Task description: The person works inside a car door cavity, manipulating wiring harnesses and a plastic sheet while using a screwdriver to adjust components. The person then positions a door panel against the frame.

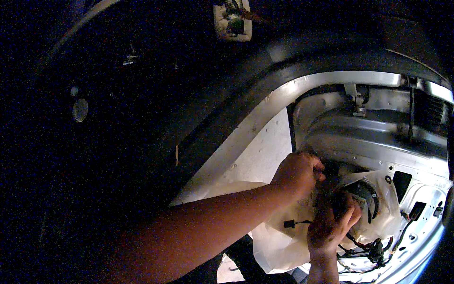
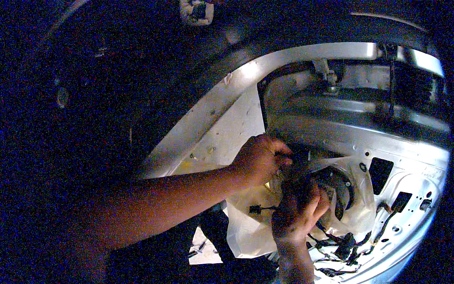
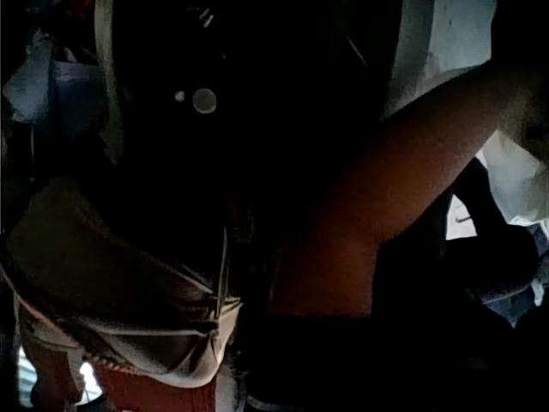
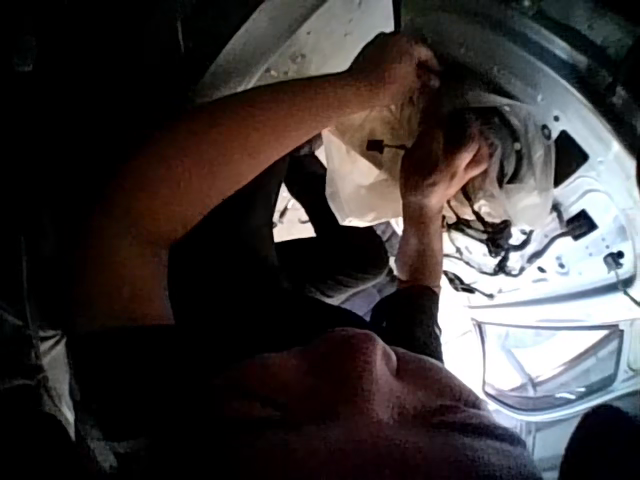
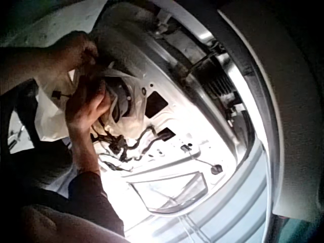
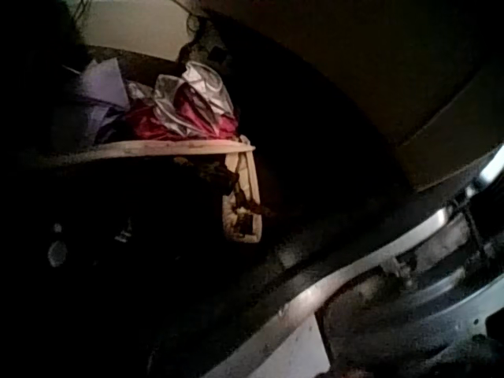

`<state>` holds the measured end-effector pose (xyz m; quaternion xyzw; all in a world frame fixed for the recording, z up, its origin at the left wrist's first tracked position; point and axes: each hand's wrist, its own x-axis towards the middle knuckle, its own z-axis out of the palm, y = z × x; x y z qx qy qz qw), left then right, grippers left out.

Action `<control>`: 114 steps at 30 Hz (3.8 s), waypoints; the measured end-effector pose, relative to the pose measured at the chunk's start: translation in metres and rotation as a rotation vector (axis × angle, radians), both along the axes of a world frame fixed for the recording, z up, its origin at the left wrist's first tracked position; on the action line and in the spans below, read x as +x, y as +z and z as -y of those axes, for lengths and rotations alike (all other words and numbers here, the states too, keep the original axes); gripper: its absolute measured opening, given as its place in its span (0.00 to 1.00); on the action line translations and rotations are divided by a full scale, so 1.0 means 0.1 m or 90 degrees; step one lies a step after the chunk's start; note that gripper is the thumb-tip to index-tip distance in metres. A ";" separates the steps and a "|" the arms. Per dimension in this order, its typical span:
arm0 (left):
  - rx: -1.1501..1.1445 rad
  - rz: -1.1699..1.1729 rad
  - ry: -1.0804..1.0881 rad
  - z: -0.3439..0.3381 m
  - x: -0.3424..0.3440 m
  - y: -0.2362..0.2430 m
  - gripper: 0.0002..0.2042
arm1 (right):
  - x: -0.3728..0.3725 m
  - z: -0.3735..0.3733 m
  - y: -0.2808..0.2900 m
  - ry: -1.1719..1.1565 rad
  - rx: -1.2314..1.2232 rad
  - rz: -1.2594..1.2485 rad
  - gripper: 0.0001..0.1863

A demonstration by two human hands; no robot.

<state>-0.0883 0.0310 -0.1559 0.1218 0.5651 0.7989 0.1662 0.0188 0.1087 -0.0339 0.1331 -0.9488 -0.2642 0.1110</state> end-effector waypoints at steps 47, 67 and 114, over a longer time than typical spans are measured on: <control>0.043 0.607 0.007 -0.11 0.54 0.17 0.05 | 2.01 -0.09 1.00 0.020 -0.335 0.176 0.19; 0.077 0.596 -0.222 -0.07 0.06 -0.03 0.11 | 2.09 -0.55 0.94 0.082 -0.605 0.163 0.13; 0.066 0.576 -0.155 0.02 0.18 0.53 0.04 | 1.99 -0.15 0.91 -0.161 -0.693 0.089 0.16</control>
